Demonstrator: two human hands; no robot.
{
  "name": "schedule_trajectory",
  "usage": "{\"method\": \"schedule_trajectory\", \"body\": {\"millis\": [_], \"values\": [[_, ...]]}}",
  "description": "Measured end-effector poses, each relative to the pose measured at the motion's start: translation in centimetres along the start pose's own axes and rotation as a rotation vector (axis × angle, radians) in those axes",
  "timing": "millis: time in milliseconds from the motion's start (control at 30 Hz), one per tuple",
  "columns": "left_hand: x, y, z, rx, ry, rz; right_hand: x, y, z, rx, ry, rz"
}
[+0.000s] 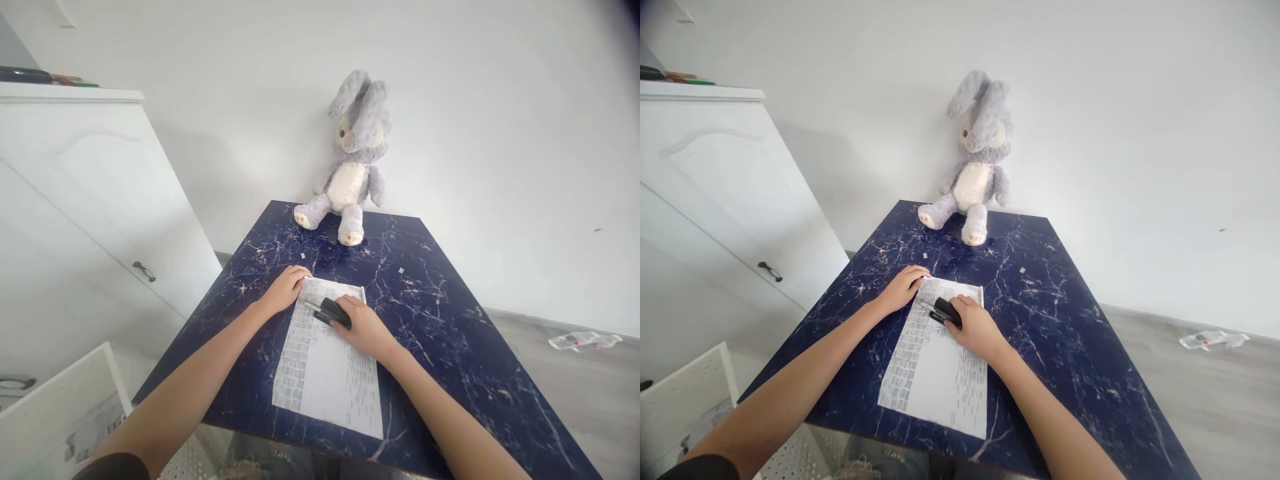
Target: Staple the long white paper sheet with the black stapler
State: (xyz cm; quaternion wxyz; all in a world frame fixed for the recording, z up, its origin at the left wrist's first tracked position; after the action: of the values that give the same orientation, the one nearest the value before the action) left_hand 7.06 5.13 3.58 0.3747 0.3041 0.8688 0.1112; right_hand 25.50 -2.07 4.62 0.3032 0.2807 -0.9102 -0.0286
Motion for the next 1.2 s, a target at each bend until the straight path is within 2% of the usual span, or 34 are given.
{"method": "schedule_trajectory", "body": {"millis": [100, 233, 300, 367, 467, 600, 733, 800, 867, 933, 1033, 1200], "values": [[-1.3, 0.0, 0.4, -0.050, -0.182, -0.062, -0.2, 0.0, -0.1, -0.026, 0.077, -0.002], [-3.3, -0.1, 1.2, -0.080, -0.602, -0.146, 0.5, -0.2, -1.5, -0.052, 0.210, -0.056], [-3.7, -0.2, 1.5, -0.069, -0.747, -0.179, 0.5, -0.3, -2.1, -0.065, 0.251, -0.048], [-3.5, -0.4, 1.5, -0.051, -0.792, -0.212, -0.2, -0.3, -2.6, -0.100, 0.266, -0.011], [-2.7, -0.9, 1.4, -0.029, -0.735, -0.239, -1.6, -0.6, -3.0, -0.192, 0.247, 0.047], [-2.1, -1.0, 0.7, -0.031, -0.607, -0.221, -2.8, -1.0, -2.5, -0.270, 0.237, 0.086], [-0.4, -0.3, -1.5, -0.129, -0.209, -0.191, -3.4, -1.3, -1.8, -0.297, 0.254, 0.134], [0.8, 0.0, -2.0, -0.141, -0.026, -0.182, -3.7, -1.3, -1.6, -0.309, 0.253, 0.154], [1.8, 0.2, -1.6, -0.095, 0.126, -0.174, -3.8, -1.3, -1.6, -0.323, 0.237, 0.155], [2.6, 0.3, -0.3, 0.002, 0.240, -0.170, -4.0, -1.2, -1.6, -0.337, 0.215, 0.149], [3.7, 0.3, 1.1, 0.106, 0.329, -0.198, -4.1, -1.1, -1.7, -0.338, 0.198, 0.135], [5.3, 2.0, 0.9, 0.121, 0.395, -0.180, -3.9, -1.1, -1.8, -0.321, 0.206, 0.102]]}}
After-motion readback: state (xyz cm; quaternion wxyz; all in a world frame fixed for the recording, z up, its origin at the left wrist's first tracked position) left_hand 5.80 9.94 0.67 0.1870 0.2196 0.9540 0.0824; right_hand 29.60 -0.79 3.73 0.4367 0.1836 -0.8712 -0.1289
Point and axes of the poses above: each hand's wrist, its own y-axis towards the middle knuckle, its own z-axis out of the palm, x = y × z, the point moved 8 cm from there along y, towards the middle knuckle
